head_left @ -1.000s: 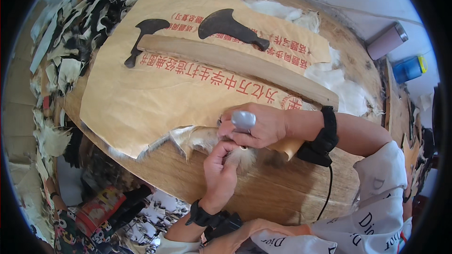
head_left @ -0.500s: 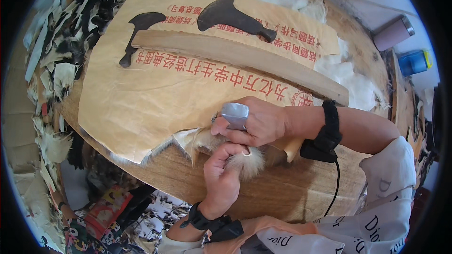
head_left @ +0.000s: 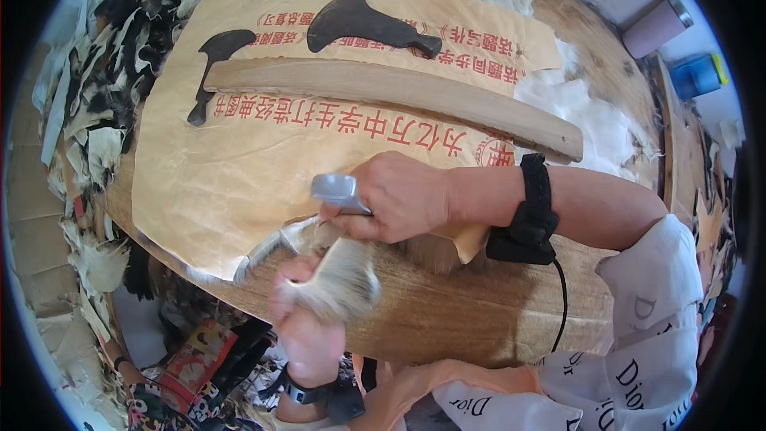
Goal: Cutting and shaping pieces of fur pelts using a specialty fur knife and paper patterns.
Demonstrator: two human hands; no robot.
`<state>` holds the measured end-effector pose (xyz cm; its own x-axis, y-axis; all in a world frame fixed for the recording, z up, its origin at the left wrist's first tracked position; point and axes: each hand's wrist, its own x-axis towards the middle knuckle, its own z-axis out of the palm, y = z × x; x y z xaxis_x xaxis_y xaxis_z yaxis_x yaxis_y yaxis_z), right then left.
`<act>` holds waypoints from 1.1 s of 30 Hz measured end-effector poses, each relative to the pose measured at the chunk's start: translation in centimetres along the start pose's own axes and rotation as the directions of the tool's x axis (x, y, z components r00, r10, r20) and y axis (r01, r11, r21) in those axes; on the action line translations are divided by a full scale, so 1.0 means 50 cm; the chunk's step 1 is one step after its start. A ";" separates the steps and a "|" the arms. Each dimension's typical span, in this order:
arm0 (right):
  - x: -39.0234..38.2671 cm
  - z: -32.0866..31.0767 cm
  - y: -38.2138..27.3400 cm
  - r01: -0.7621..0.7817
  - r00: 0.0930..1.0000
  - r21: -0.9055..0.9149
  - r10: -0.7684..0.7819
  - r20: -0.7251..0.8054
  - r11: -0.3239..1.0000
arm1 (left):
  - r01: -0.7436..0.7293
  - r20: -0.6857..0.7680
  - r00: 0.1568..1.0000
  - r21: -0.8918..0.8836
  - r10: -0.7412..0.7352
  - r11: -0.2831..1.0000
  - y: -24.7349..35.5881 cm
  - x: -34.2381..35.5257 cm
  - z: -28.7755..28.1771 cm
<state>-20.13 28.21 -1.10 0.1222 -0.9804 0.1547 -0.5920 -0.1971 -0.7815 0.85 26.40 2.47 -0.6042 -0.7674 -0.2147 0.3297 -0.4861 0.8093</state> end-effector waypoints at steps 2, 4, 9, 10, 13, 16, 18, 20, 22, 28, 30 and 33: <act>-0.003 -0.009 -0.002 0.003 1.000 0.086 -0.006 0.026 0.996 | -0.017 -0.074 0.997 -0.015 0.016 1.000 0.010 0.002 -0.001; -0.008 -0.002 0.008 0.028 1.000 0.084 -0.029 0.012 0.996 | -0.040 -0.181 0.983 -0.022 0.035 0.999 0.017 0.004 -0.002; -0.010 -0.009 -0.012 -0.017 1.000 0.028 0.018 -0.007 0.999 | -0.086 -0.004 0.996 0.088 0.086 0.992 0.024 -0.007 0.000; -0.006 -0.008 -0.014 -0.034 0.999 0.033 0.034 -0.002 0.999 | -0.102 0.012 0.995 0.051 0.102 0.993 0.028 -0.007 0.002; 0.005 0.000 -0.016 -0.050 0.999 0.037 0.050 0.006 0.998 | -0.053 -0.050 0.997 0.135 0.060 0.989 0.047 -0.010 -0.016; 0.004 -0.007 -0.023 -0.091 0.996 0.006 0.091 0.009 0.996 | -0.107 0.005 0.994 0.096 0.107 0.990 0.065 0.005 -0.028; 0.010 -0.006 -0.028 -0.102 0.995 -0.005 0.102 0.009 0.995 | -0.124 0.072 0.990 0.078 0.119 0.989 0.088 0.012 -0.044; 0.014 -0.002 -0.027 -0.062 0.998 -0.055 0.062 -0.015 0.997 | -0.157 0.195 0.970 0.028 0.148 0.987 0.111 0.016 -0.058; 0.019 0.008 -0.021 -0.050 0.997 -0.063 0.046 -0.064 0.997 | -0.128 0.183 0.976 0.048 0.118 0.991 0.133 0.013 -0.060; 0.014 0.011 -0.013 -0.129 0.991 -0.327 0.129 -0.021 0.936 | -0.116 0.007 0.939 0.947 0.343 0.299 0.202 0.016 -0.058; 0.029 0.006 -0.028 -0.141 0.988 -0.331 0.154 0.016 0.933 | -0.392 0.113 0.860 0.770 0.498 0.503 0.263 0.001 -0.085; 0.035 -0.013 -0.043 -0.243 0.944 -0.338 0.301 0.131 0.909 | -0.407 0.158 0.865 0.776 0.476 0.483 0.322 0.047 -0.081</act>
<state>-19.18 26.93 1.22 0.0415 -0.9848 -0.1685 -0.8370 0.0578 -0.5441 7.67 15.09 12.79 -0.4804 -0.8294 0.2853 -0.1579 0.4018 0.9020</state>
